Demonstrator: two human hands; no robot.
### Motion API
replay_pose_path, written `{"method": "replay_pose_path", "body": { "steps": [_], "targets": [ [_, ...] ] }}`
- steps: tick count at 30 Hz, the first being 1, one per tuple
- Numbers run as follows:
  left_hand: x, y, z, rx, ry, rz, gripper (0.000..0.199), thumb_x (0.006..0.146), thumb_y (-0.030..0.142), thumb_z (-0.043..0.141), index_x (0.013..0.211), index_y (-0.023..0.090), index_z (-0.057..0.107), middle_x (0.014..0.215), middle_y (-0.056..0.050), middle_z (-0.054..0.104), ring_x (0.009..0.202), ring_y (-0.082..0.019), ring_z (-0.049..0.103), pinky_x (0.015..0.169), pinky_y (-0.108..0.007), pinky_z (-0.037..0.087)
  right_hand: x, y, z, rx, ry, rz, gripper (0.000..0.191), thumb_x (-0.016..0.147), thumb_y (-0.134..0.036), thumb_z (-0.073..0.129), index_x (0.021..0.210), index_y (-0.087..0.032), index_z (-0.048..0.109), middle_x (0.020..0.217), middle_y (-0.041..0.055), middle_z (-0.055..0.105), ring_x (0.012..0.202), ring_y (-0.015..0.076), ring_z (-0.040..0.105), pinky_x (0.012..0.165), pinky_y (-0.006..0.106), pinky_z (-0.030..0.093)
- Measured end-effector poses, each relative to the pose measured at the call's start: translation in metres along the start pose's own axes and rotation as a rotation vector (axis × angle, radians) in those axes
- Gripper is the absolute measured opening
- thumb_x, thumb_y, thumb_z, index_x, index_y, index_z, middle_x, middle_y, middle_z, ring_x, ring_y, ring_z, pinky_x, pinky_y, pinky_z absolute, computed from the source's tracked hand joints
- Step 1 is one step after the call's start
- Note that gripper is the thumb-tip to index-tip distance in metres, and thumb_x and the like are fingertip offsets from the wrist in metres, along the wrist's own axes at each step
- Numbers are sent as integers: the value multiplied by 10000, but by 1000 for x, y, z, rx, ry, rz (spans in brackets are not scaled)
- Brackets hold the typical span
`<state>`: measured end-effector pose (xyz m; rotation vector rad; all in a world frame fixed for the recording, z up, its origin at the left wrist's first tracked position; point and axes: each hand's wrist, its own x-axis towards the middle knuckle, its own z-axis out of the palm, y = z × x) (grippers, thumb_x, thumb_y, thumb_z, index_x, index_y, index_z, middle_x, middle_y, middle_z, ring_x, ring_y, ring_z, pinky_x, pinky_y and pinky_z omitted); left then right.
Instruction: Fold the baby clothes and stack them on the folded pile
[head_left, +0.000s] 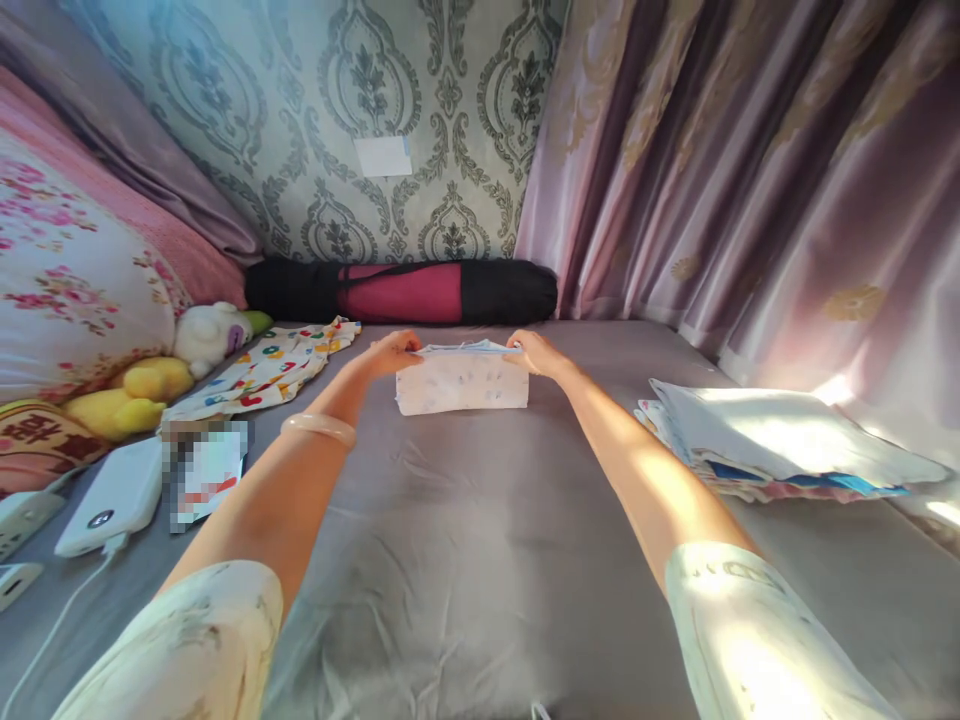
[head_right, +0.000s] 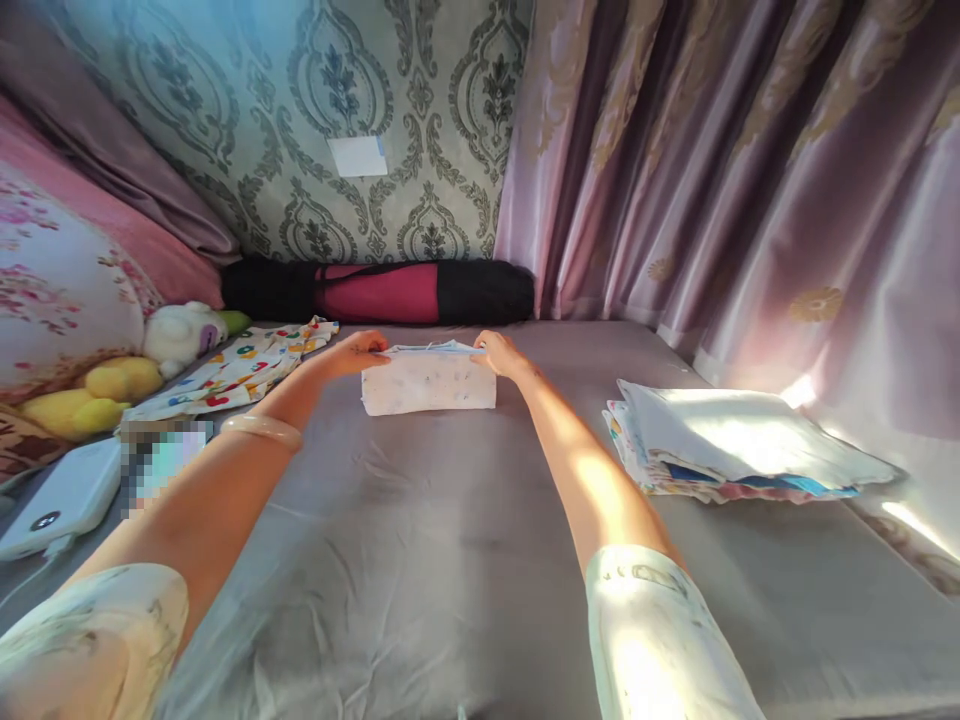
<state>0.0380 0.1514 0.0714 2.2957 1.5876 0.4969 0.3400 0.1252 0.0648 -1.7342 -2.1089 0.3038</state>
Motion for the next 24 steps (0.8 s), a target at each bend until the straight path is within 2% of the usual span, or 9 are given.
{"method": "replay_pose_path", "body": {
  "steps": [3,6,10,12,14,16,19,24],
  "targets": [
    [-6,7,-21,-107,-41,16,274,733,340,591,917,150,663,785,-20,660,726,-170,600,642,-257,433,-4,-6,-21,44,16,-33,247,811,-259,660,1037,-160,675,1023,43,682,888,185,604,741,257,453],
    [-14,14,-28,-55,54,25,312,764,369,560,942,153,697,806,-29,683,783,-193,614,678,-265,441,-12,-9,-29,73,53,-82,259,820,-219,620,1070,-176,677,998,25,690,888,184,599,755,256,450],
    [-34,17,-15,83,236,83,316,836,331,513,1054,193,695,965,-58,733,931,-226,633,903,-350,422,-34,-8,-16,64,189,-209,255,867,-150,502,1063,-196,658,1071,27,674,992,189,589,863,273,436],
    [-50,14,-1,144,280,160,305,873,288,469,1071,212,688,1055,-67,731,992,-226,632,1027,-409,339,-52,-6,-5,13,221,-272,276,885,-119,446,1059,-193,648,1090,47,659,1020,193,579,905,285,418],
    [-70,9,13,191,304,239,325,898,244,411,1072,221,685,1085,-73,725,1035,-220,627,1088,-443,260,-73,-4,6,-59,209,-320,301,896,-96,411,1058,-194,645,1092,65,653,1041,204,567,940,304,397],
    [-91,3,26,217,277,315,375,914,211,348,1086,235,681,1083,-69,721,1047,-206,625,1103,-451,232,-94,-1,16,-128,176,-363,326,903,-78,389,1068,-194,644,1109,79,652,1072,214,553,974,328,375],
    [-121,-3,40,240,175,407,435,908,162,304,1129,268,663,1141,-52,706,1082,-195,615,1110,-450,221,-120,5,31,-194,103,-433,363,909,-54,364,1082,-193,651,1148,88,650,1091,217,544,996,352,363],
    [-151,-6,51,270,11,433,503,840,96,325,1177,289,644,1248,-41,668,1183,-205,577,1122,-458,208,-143,14,46,-236,28,-480,381,935,-66,353,1082,-215,671,1152,78,653,1074,209,555,1012,369,360]
  ]
}}
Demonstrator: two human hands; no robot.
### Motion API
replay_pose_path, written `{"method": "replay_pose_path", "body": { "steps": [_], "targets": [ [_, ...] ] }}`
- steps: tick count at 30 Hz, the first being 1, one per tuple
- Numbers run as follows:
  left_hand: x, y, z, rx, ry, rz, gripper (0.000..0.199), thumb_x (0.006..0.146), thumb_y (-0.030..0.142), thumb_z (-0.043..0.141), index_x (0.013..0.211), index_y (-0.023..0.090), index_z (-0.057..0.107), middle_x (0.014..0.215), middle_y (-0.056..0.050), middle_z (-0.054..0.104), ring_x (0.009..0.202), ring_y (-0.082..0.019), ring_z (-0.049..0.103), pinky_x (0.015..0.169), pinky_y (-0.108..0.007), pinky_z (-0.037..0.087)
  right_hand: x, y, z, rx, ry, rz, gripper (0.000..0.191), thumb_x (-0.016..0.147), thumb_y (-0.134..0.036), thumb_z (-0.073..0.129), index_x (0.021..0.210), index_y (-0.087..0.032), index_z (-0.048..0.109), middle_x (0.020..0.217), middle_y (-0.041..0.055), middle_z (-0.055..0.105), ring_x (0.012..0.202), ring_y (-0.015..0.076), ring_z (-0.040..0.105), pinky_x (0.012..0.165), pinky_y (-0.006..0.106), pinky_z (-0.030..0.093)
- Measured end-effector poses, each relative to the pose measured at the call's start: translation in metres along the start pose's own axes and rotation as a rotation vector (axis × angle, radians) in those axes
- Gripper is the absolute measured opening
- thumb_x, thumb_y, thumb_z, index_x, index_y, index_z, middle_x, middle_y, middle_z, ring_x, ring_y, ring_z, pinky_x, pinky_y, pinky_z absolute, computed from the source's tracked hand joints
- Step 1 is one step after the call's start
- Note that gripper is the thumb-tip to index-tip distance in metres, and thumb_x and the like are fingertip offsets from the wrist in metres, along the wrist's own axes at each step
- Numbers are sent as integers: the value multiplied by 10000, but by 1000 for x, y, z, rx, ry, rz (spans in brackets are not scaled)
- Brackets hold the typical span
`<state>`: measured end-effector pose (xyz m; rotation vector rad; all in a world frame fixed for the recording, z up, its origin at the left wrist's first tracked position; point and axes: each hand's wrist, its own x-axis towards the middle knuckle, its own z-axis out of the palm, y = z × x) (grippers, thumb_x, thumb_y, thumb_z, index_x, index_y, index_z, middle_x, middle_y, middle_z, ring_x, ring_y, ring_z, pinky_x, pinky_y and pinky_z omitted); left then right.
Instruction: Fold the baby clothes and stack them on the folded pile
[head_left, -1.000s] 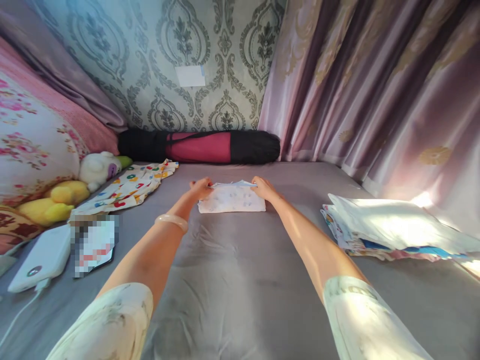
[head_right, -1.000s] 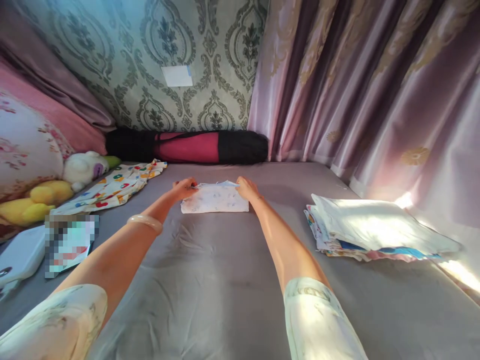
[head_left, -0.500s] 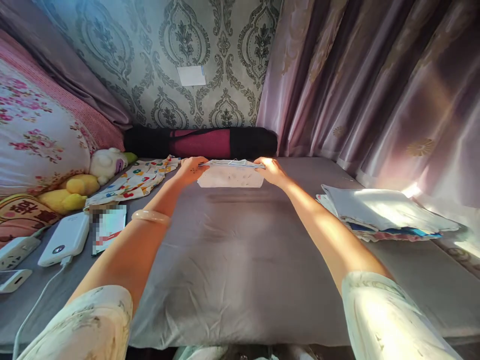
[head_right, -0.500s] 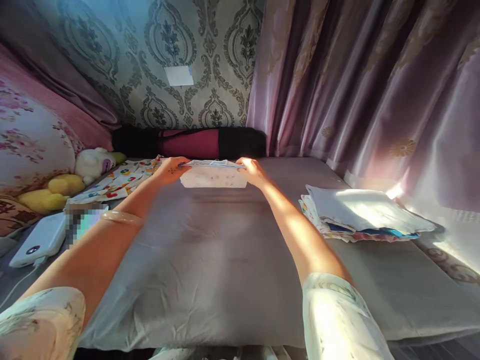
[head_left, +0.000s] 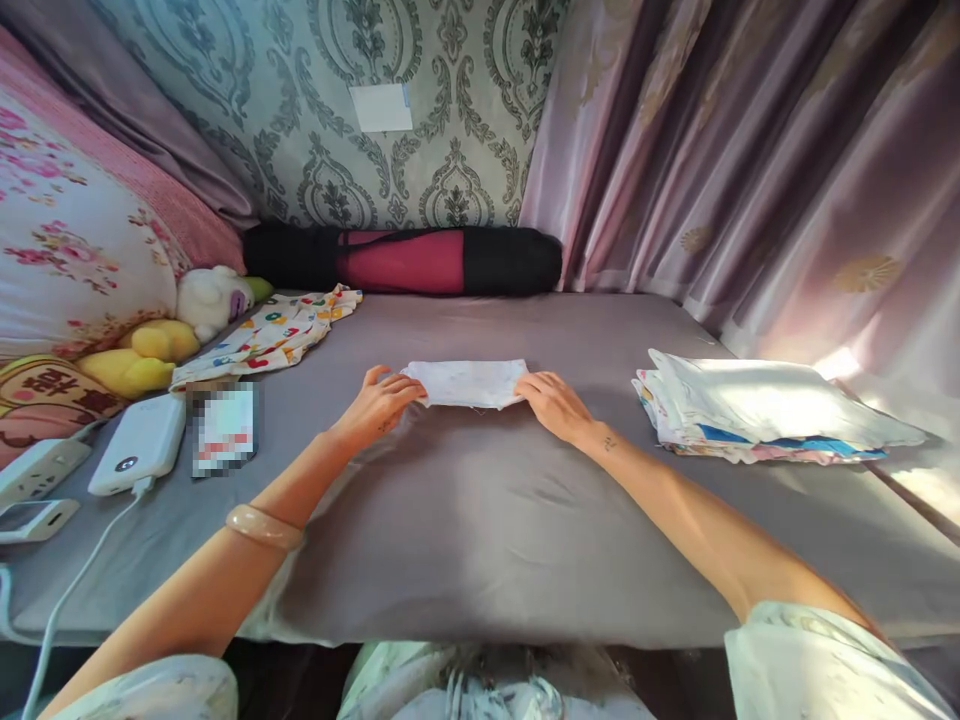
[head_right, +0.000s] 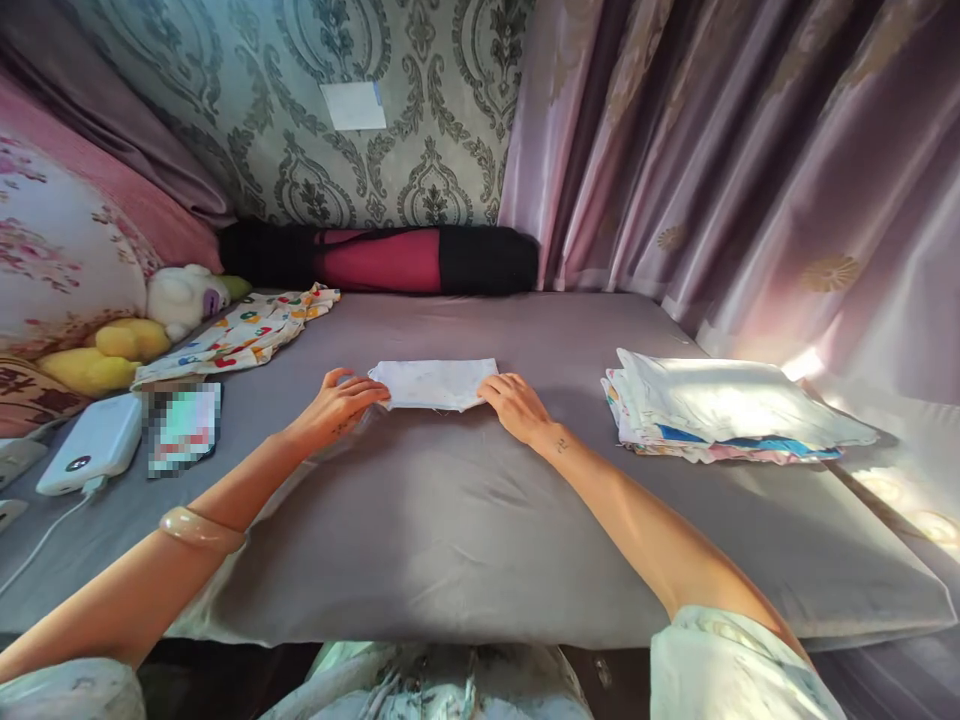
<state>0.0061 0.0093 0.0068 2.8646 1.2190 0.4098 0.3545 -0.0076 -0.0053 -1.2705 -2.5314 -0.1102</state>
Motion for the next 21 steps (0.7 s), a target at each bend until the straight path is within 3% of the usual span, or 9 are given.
{"method": "replay_pose_path", "body": {
  "steps": [6,11,14,16,19,21],
  "targets": [
    [-13,-2,9,15,-105,20,625,742,51,354,1267,285,600,1368,-53,594,1257,-212,537,1124,-483,219,-12,-8,0,7,-86,16,469,900,-10,345,1176,-219,662,1248,79,623,1136,203,543,1011,369,375],
    [-11,0,4,-8,-158,-27,667,675,38,377,1254,270,613,1372,-39,593,1262,-210,535,1123,-466,267,-7,-17,-12,-10,-167,88,520,838,55,353,1151,-207,676,1226,63,643,1122,183,558,985,342,384],
    [5,10,1,-19,-103,-136,565,752,61,361,1215,239,633,1272,-54,660,1184,-203,593,1094,-434,328,11,-30,-18,-18,-175,154,430,869,8,379,1069,-187,706,1162,72,680,1102,195,579,986,343,382],
    [20,21,4,-12,-12,-223,528,818,89,345,1260,219,602,1289,-74,647,1200,-211,585,1084,-439,345,26,-41,-15,-13,-126,178,395,911,-57,378,1130,-171,686,1235,89,658,1165,205,561,1027,347,363],
    [44,41,15,20,79,-276,512,905,149,322,1382,212,497,1444,-88,519,1370,-231,426,1133,-497,273,50,-57,-1,-6,-40,178,451,971,-163,314,1359,-114,538,1454,119,498,1356,229,414,1137,392,263],
    [57,51,23,45,48,-303,503,954,218,306,1443,188,420,1524,-96,415,1450,-246,288,1167,-531,197,63,-64,11,2,-44,178,507,993,-237,273,1449,-81,428,1538,128,379,1436,246,292,1182,444,176]
  ]
}}
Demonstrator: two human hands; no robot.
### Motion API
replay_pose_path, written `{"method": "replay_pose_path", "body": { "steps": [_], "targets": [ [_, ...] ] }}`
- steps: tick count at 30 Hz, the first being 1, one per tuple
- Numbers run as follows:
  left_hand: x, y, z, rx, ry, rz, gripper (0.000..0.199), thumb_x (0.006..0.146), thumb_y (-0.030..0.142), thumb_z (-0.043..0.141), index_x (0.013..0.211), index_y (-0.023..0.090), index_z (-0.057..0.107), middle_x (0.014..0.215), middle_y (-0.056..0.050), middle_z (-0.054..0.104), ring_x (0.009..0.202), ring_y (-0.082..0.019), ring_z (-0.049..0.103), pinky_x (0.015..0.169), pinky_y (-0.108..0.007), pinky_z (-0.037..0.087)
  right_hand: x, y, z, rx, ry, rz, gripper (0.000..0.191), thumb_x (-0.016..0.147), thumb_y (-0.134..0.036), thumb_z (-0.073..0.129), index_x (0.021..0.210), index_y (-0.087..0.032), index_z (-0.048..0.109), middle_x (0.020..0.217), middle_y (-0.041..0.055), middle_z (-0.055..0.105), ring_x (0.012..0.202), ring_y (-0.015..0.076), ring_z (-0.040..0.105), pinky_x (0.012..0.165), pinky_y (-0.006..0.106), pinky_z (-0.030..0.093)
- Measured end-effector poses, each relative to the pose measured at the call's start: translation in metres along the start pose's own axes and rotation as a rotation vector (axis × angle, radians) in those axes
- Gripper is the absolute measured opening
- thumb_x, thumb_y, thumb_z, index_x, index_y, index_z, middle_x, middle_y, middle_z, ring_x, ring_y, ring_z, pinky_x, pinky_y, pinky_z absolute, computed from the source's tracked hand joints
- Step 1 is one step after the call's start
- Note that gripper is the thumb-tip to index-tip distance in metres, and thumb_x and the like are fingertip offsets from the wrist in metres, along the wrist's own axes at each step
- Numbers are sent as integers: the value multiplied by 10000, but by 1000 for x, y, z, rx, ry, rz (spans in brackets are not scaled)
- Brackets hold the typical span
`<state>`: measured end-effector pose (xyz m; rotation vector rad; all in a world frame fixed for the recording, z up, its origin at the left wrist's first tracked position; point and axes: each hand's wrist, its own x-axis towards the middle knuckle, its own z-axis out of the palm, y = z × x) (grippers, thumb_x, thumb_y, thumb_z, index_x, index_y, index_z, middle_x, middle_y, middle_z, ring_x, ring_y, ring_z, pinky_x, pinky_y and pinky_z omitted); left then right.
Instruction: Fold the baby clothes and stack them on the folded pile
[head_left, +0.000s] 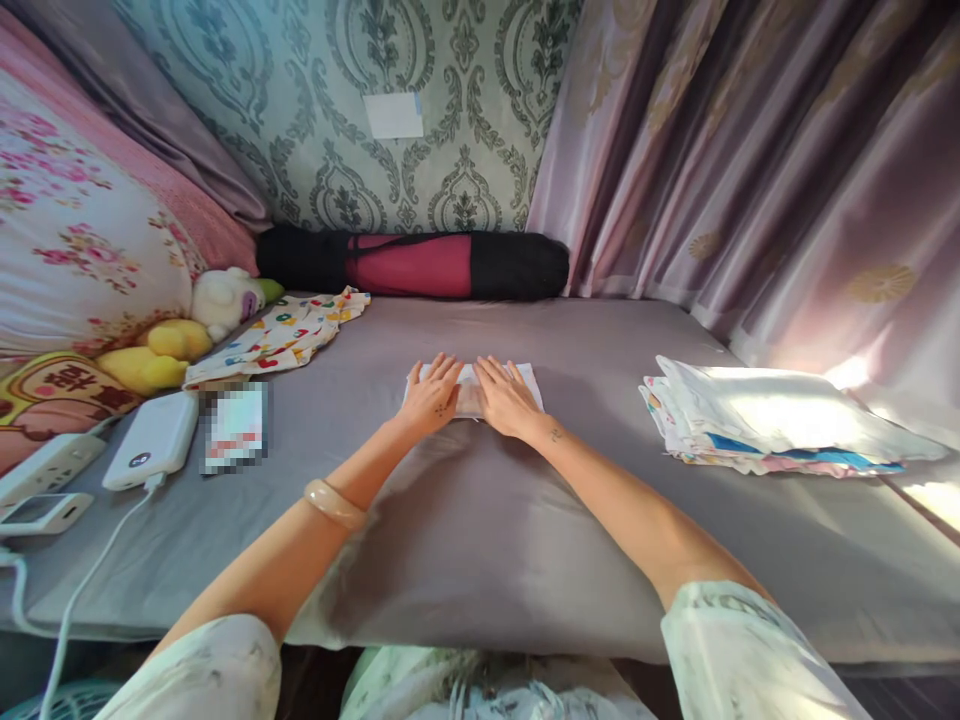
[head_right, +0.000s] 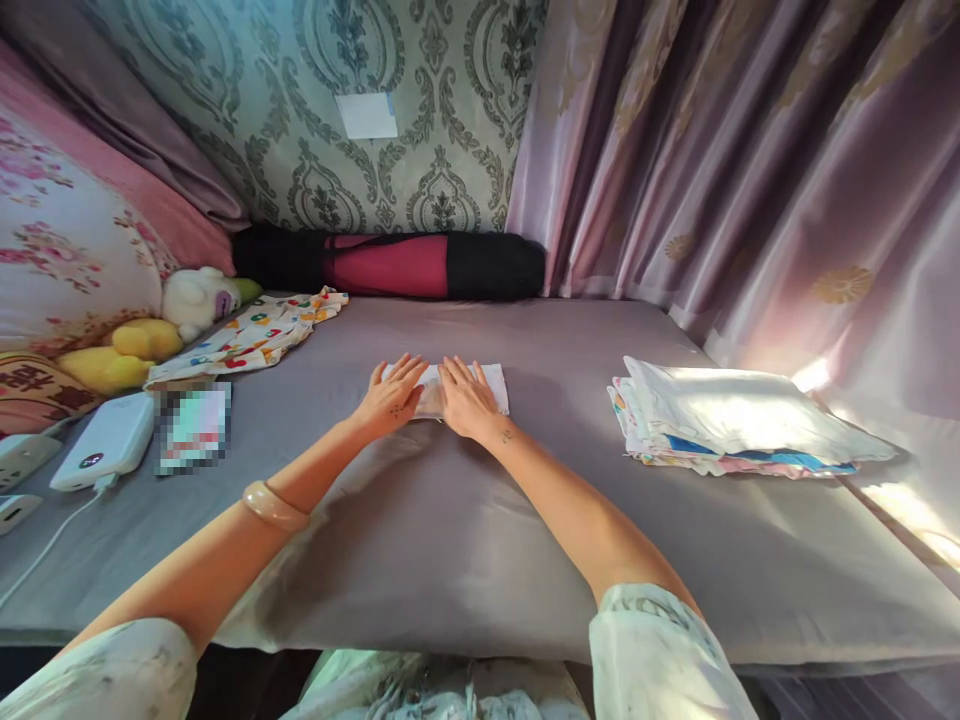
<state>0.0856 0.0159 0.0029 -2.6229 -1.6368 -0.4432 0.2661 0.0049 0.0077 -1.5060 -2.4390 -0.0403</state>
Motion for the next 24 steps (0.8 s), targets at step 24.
{"method": "replay_pose_path", "body": {
  "steps": [24],
  "targets": [
    [17,-1,30,22,-227,-86,579,1009,361,163,1526,131,283,1583,-89,292,1475,-256,214,1198,-484,163,25,6,37,96,-169,87,592,973,-288,208,1514,-71,309,1589,109,271,1463,237,234,1191,441,156]
  ]
}}
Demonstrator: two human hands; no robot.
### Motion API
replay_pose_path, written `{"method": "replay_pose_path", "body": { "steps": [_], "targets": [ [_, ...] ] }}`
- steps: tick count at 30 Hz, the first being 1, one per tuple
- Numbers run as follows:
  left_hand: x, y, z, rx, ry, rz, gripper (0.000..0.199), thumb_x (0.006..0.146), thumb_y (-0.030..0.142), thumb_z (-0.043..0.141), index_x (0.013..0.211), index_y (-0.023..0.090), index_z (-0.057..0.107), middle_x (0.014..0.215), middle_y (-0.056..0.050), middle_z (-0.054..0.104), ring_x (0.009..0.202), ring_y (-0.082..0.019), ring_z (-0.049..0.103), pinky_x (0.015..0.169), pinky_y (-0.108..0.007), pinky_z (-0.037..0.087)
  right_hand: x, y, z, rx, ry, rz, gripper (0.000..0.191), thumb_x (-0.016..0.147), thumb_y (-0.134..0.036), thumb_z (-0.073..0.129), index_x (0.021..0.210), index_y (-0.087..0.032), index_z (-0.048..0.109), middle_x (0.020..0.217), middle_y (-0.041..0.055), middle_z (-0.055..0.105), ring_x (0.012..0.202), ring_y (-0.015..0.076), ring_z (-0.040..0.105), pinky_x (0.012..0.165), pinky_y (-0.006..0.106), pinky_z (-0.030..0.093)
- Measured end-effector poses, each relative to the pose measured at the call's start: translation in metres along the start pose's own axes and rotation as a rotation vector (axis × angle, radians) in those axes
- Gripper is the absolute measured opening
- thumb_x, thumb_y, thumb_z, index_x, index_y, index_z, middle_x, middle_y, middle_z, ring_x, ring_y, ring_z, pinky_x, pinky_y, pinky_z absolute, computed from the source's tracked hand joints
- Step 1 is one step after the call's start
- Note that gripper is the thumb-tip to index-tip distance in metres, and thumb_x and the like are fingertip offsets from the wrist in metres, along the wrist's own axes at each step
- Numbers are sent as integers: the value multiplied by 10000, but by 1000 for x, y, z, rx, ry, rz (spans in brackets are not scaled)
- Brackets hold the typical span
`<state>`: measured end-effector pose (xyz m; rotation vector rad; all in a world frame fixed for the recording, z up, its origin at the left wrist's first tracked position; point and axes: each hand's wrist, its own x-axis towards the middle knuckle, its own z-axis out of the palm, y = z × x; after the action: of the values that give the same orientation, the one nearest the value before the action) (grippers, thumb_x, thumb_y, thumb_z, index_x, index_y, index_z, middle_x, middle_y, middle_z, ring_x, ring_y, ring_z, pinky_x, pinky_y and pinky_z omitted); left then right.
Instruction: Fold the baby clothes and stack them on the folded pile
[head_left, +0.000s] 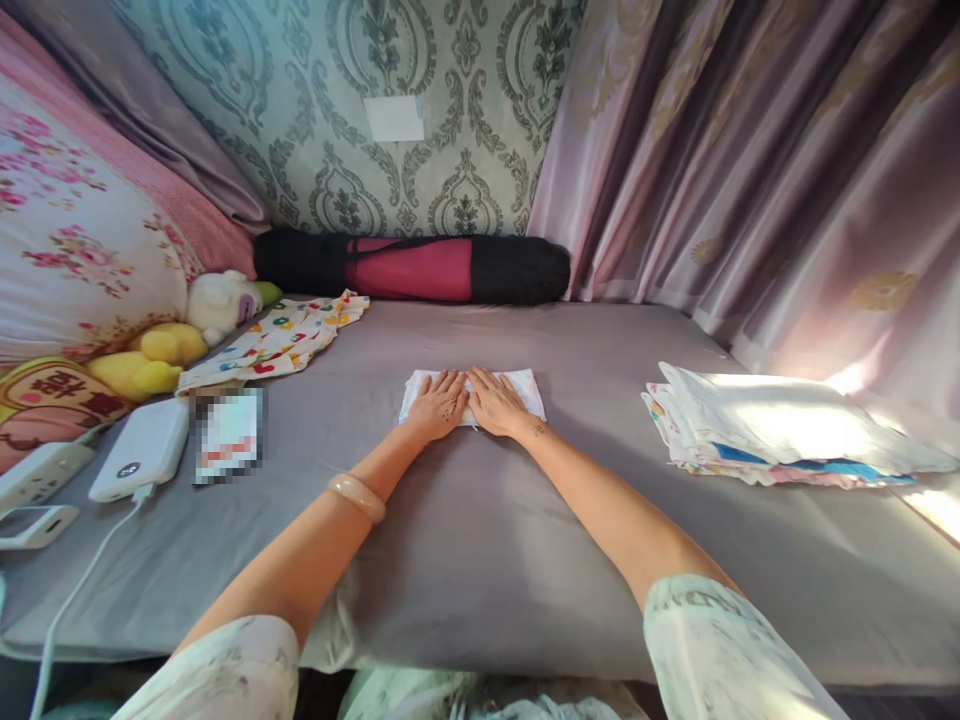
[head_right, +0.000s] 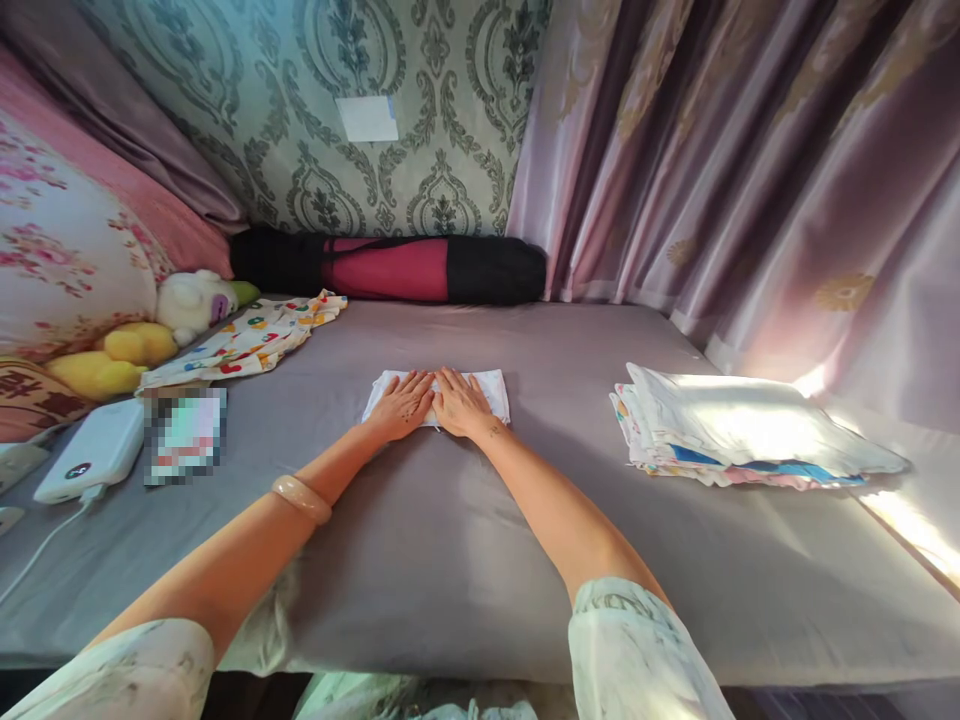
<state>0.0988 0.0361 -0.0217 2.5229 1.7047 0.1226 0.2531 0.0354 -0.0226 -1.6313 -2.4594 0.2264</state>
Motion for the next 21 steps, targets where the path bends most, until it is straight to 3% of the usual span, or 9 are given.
{"method": "replay_pose_path", "body": {
  "steps": [6,12,21],
  "targets": [
    [0,-2,-2,47,-14,-67,633,1008,444,153,1515,93,300,1582,-130,283,1477,-257,206,1202,-444,153,-5,1,-3,-3,-1,109,621,989,-356,206,1513,-34,293,1581,157,273,1467,262,217,1193,441,132],
    [-5,-12,-5,53,-30,-116,637,1005,477,112,1510,145,313,1592,-119,262,1482,-258,190,1181,-515,179,-8,13,-6,-39,-33,208,623,998,-370,177,1506,-35,308,1585,147,264,1474,255,196,1195,449,117],
    [-13,-49,-9,31,-53,-90,644,1003,450,114,1522,106,276,1612,-113,193,1494,-243,131,1198,-459,147,-22,46,-17,-83,-58,216,628,986,-357,165,1516,-43,289,1605,139,195,1488,251,138,1199,474,88]
  ]
}}
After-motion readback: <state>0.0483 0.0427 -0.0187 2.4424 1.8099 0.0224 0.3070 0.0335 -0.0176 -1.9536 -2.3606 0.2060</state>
